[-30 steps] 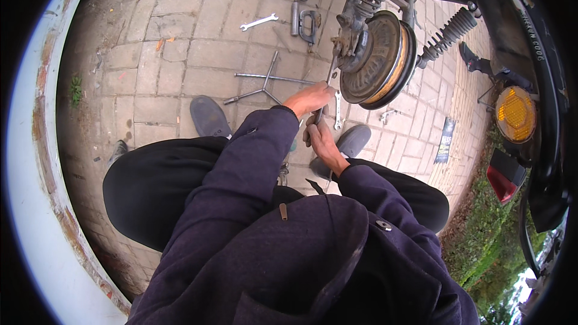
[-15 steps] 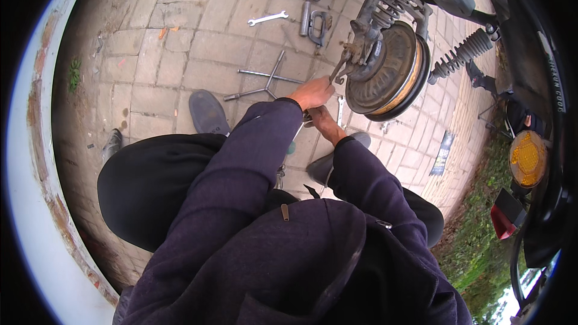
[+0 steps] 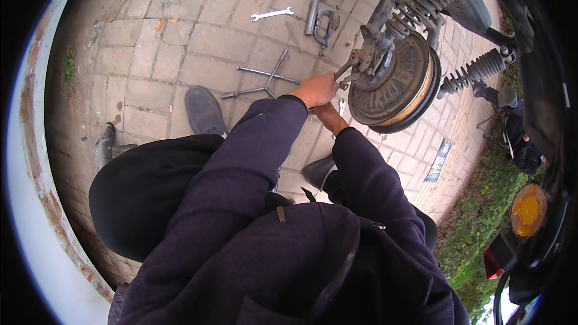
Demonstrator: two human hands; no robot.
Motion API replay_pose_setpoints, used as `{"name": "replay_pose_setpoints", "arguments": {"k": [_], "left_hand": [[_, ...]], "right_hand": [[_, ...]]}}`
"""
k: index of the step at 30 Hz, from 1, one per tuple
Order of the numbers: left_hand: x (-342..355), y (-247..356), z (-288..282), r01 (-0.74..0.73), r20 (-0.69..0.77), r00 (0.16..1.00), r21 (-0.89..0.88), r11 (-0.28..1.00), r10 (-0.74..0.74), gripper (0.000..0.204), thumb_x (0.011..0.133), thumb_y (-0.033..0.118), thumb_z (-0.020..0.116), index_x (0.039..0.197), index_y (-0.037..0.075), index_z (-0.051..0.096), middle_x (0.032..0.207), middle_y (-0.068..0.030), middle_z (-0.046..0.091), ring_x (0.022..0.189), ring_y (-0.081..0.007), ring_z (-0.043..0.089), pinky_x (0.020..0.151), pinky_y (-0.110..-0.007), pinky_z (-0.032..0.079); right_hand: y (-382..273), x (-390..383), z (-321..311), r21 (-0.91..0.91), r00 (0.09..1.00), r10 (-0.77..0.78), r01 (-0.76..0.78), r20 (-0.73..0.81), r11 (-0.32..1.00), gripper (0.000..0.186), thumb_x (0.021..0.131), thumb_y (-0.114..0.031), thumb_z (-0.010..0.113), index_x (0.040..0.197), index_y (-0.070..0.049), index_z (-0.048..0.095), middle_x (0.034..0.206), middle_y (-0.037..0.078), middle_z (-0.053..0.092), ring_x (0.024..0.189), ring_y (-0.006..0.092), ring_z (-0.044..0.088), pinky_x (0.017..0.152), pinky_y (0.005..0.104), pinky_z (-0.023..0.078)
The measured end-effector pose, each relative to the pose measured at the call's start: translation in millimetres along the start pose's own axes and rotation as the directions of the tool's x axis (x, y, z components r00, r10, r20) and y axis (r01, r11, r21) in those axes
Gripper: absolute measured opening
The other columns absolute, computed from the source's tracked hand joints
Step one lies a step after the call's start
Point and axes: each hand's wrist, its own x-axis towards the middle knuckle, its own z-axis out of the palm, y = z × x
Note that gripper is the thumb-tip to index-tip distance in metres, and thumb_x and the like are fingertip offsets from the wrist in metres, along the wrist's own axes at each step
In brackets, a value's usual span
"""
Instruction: The person squats beside a scooter and uses a wrench to loosen and tighten bolts on the rear wheel hub. They repeatedly adjust the wheel cover and hub components, occasionally picking up and setting down tools on the paved ground.
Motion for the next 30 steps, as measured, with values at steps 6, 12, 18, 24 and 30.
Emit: {"name": "replay_pose_setpoints", "arguments": {"k": [6, 12, 18, 24, 30], "left_hand": [[-15, 9, -9, 0.014, 0.045, 0.999, 0.017, 1.0, -0.015, 0.039, 0.098, 0.033, 0.047, 0.109, -0.002, 0.059, 0.104, -0.0251, 0.069, 0.101, -0.0451, 0.065, 0.087, -0.053, 0.048], [-43, 45, -55, 0.237, 0.472, 0.881, -0.371, 0.898, -0.037, 0.038, 0.095, 0.034, 0.048, 0.102, -0.001, 0.061, 0.091, -0.0172, 0.07, 0.079, -0.031, 0.068, 0.073, -0.043, 0.053], [-65, 96, -86, 0.347, 0.502, 0.844, -0.78, 0.521, 0.19, 0.043, 0.097, 0.048, 0.047, 0.105, 0.008, 0.06, 0.092, -0.0115, 0.07, 0.079, -0.0223, 0.068, 0.069, -0.033, 0.054], [-85, 133, -113, 0.1, 0.169, 0.977, -0.898, 0.428, 0.127, 0.048, 0.099, 0.057, 0.05, 0.111, 0.013, 0.065, 0.095, -0.0035, 0.071, 0.078, -0.0159, 0.068, 0.063, -0.031, 0.053], [-75, 116, -140, -0.431, -0.355, 0.896, -0.556, 0.711, 0.265, 0.037, 0.091, 0.035, 0.071, 0.116, 0.009, 0.068, 0.108, -0.008, 0.073, 0.099, -0.022, 0.069, 0.081, -0.034, 0.056]], "right_hand": [[-16, -34, 15, -0.072, 1.0, 0.021, -0.022, -0.014, 0.997, 0.035, 0.111, -0.029, 0.042, 0.129, -0.001, 0.054, 0.114, 0.01, 0.064, 0.1, 0.0198, 0.065, 0.088, 0.0382, 0.056], [-122, -140, 62, 0.03, 0.958, 0.258, -0.257, -0.121, 0.966, 0.046, 0.108, -0.044, 0.044, 0.111, 0.0, 0.055, 0.072, 0.009, 0.065, 0.052, 0.0157, 0.056, 0.048, 0.0286, 0.045], [-276, -216, 34, 0.594, 0.988, 0.156, -0.125, 0.0, 0.795, 0.026, 0.104, -0.024, 0.05, 0.086, -0.006, 0.056, 0.059, -0.001, 0.053, 0.035, 0.0049, 0.033, 0.041, 0.0238, 0.035], [-359, -169, 24, 0.96, 0.997, 0.044, 0.053, -0.067, 0.275, 0.018, 0.099, -0.011, 0.049, 0.082, -0.006, 0.051, 0.067, 0.002, 0.054, 0.041, 0.0105, 0.038, 0.051, 0.0291, 0.041], [-393, -115, 34, 0.931, 0.935, 0.145, 0.288, -0.324, 0.222, 0.027, 0.102, -0.034, 0.053, 0.09, -0.01, 0.052, 0.071, 0.001, 0.052, 0.046, 0.0117, 0.042, 0.049, 0.029, 0.04]]}}
